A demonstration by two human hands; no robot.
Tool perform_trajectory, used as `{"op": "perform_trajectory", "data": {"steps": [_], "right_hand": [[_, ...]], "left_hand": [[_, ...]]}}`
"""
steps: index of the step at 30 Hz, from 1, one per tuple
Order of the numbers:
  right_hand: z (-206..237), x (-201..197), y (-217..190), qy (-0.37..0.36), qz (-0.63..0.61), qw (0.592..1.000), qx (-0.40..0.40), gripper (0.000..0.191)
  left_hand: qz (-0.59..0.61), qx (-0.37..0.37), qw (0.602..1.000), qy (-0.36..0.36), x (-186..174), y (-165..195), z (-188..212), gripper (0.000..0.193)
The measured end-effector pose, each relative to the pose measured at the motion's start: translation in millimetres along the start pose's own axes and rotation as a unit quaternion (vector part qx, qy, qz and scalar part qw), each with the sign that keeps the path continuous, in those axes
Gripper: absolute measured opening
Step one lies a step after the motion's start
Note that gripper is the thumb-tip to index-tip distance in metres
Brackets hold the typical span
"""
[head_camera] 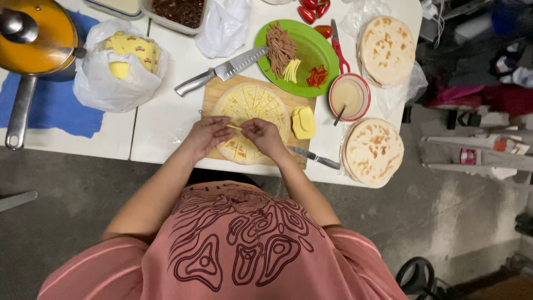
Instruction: The person places cheese strips from a green plate onto a flat tortilla on a cutting board, then spoons an orange sauce from a saucepan over the cheese. They place a second tortilla on top, press it down, and wrap the stacked tortillas in clear plastic wrap.
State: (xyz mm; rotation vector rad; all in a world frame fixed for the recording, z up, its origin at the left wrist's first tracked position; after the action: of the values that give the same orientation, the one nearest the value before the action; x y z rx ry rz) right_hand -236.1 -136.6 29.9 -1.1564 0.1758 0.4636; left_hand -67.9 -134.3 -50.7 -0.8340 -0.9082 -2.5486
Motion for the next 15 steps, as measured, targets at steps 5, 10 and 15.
{"op": "perform_trajectory", "data": {"steps": [5, 10, 15], "right_hand": [[-8, 8, -10, 0.038, 0.091, 0.989, -0.112, 0.015], [-9, 23, -33, 0.099, 0.284, 0.927, -0.225, 0.007], [-7, 27, -40, 0.114, 0.329, 0.905, -0.244, 0.008]], "left_hand": [[-0.227, 0.064, 0.971, 0.040, -18, 10, -9, 0.027], [-0.484, 0.253, 0.834, 0.078, -1, 40, 6, 0.022], [-0.575, 0.335, 0.741, 0.093, 18, 54, 16, 0.018]]}}
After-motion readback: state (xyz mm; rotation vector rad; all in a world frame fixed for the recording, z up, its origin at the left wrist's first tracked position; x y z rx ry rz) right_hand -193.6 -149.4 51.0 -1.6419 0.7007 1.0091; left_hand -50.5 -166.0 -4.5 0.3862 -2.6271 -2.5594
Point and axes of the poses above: each hand's wrist, its own z-axis away from the middle knuckle, its own x-axis out of the palm, y = z × x, the point moved 10 cm from there along -z, towards the middle knuckle, and after that the axes turned 1 degree about -z, right-handed, at the moved point
